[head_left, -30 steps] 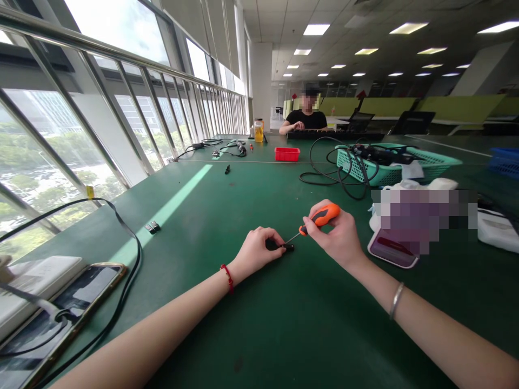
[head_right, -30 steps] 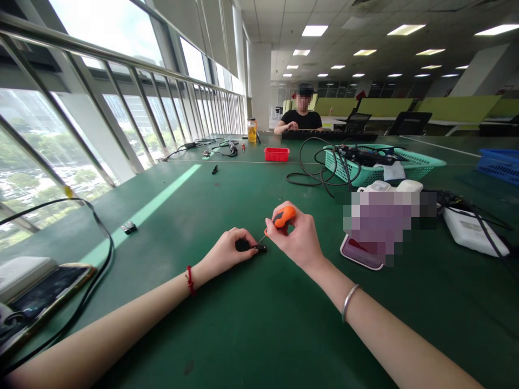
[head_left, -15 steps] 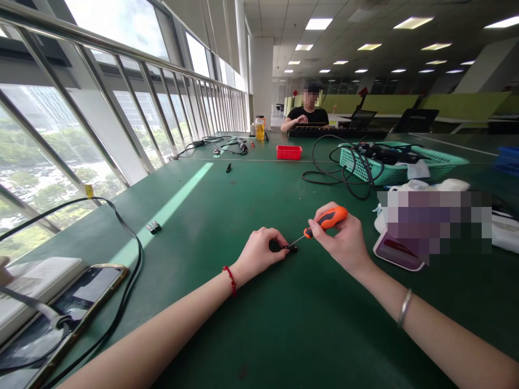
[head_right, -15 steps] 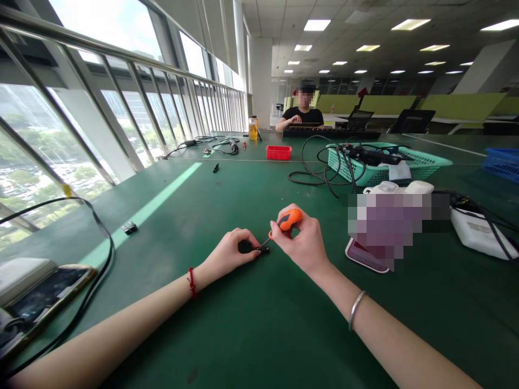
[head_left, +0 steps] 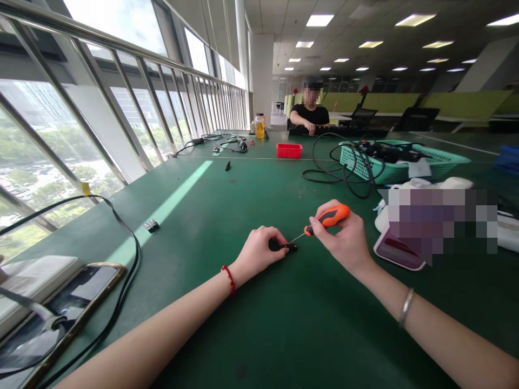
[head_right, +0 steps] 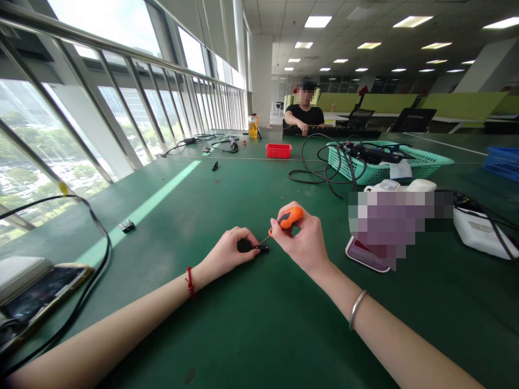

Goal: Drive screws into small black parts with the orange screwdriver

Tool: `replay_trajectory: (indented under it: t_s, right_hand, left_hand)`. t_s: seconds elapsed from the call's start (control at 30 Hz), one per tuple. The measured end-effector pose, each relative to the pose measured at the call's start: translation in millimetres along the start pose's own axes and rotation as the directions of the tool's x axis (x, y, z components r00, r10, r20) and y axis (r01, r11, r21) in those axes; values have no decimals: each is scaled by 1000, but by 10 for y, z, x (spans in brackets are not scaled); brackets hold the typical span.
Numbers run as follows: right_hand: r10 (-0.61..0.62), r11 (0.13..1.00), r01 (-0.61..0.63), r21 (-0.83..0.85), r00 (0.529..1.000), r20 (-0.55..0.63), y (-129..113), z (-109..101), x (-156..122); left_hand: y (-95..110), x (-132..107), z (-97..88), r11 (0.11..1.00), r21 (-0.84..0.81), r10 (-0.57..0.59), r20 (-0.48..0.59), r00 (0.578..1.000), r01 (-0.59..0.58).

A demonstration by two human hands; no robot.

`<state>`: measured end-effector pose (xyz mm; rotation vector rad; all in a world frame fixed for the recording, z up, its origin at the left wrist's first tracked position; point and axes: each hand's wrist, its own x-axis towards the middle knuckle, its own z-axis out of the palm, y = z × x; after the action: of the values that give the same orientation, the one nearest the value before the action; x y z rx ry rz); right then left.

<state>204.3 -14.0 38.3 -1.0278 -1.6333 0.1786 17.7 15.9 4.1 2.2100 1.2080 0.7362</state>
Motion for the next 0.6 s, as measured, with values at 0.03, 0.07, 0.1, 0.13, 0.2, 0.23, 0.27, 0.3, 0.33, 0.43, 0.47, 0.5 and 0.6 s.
replay_trajectory:
  t_s: [0.03,0.07,0.1,0.13,0.2,0.23,0.27,0.3,0.33,0.43,0.47,0.5,0.6]
  right_hand:
    - [-4,1000,4,-2,1000,4,-4,0,-2]
    - [-8,1000,8,-4,1000,9,-10,0,-4]
    - [-13,1000,13,-5,1000,13,-19,0,-5]
    - [-18,1000,18,-5,1000,13,-28,0,-6]
    - [-25,1000,26,-5,1000,16,-45,0,-6]
    - [-28,1000,28,-5,999,17,-49,0,-5]
    - [-29,1000,29,-6,999,18,-51,-1,-2]
    - [-29,1000,29,-6,999,20,-50,-1,0]
    - [-27,1000,27,-7,999,24,-46,-2,3]
    - [-21,1000,21,-6,999,25,-31,-3,6]
    - [-19,1000,19,-4,1000,23,-27,-4,5]
    - [-19,1000,19,-3,1000,22,-27,-5,3]
    - [-17,1000,17,-7,1000,26,-39,-13,-2]
  left_hand:
    - [3,0,-2,1000,-2,0,1,1000,0]
    - [7,0,-5,1000,-4,1,3,1000,-1]
    - [10,0,-8,1000,-7,1,6,1000,-1]
    - [13,0,-10,1000,-9,0,8,1000,0]
    - [16,1,-13,1000,-9,-6,11,1000,6]
    - [16,1,-13,1000,-7,-8,10,1000,8]
    - [15,1,-13,1000,-6,-8,10,1000,8]
    - [12,1,-13,1000,-6,-6,10,1000,6]
    - [9,1,-12,1000,-8,-2,12,1000,3]
    - [3,-3,-11,1000,-13,2,14,1000,-2]
    - [3,-4,-11,1000,-14,2,14,1000,-2]
    - [4,-6,-11,1000,-13,0,13,1000,0]
    - [11,-9,-12,1000,-11,1,14,1000,-1]
